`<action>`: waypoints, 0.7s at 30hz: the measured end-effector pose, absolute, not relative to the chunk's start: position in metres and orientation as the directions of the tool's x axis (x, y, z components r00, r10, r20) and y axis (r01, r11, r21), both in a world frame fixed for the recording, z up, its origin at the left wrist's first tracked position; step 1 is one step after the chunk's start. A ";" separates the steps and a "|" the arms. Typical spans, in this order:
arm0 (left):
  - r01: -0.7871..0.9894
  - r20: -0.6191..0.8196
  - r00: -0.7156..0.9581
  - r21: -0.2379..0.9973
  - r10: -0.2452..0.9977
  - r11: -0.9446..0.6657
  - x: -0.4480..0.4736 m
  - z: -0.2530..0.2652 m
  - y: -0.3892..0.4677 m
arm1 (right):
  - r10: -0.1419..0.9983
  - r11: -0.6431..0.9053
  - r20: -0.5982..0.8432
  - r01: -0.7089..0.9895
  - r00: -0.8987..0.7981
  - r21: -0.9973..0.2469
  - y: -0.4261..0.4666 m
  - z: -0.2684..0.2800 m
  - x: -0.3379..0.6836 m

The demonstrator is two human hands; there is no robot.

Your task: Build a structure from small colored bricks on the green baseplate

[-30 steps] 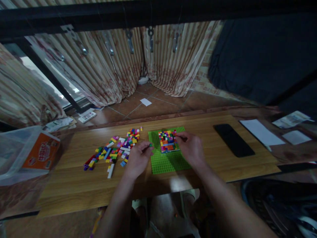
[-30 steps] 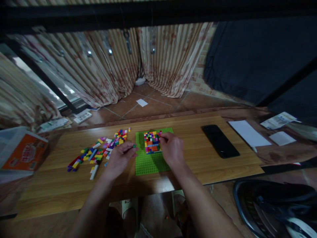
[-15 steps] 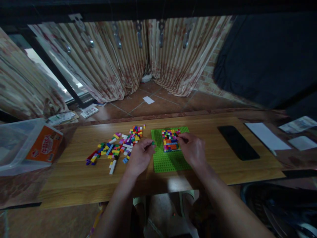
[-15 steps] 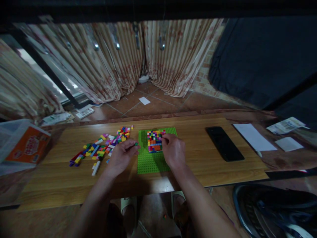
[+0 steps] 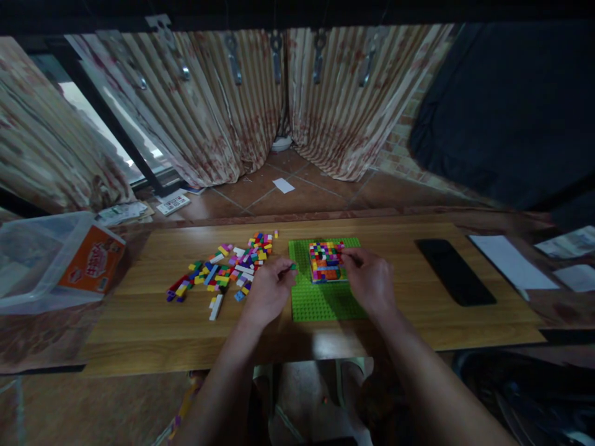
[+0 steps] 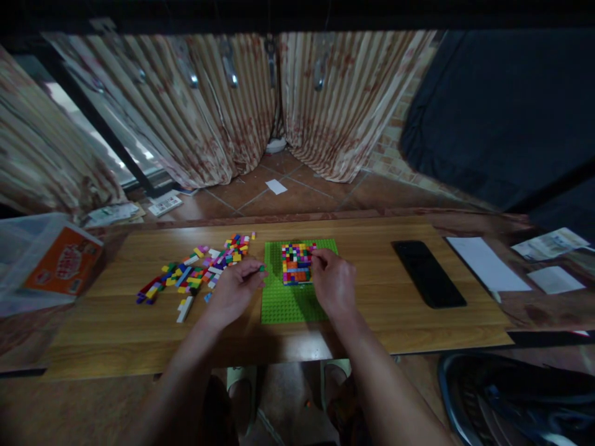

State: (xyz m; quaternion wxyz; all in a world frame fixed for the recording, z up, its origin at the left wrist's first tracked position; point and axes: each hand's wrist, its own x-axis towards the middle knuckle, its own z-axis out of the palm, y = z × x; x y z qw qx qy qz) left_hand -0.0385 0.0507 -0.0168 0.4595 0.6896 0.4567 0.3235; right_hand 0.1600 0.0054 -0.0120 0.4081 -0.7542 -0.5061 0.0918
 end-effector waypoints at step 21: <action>0.358 0.056 0.372 0.912 0.927 -0.199 -0.039 -0.021 0.050 | 0.761 -0.266 0.062 0.397 0.646 -0.879 0.028 -0.049 0.173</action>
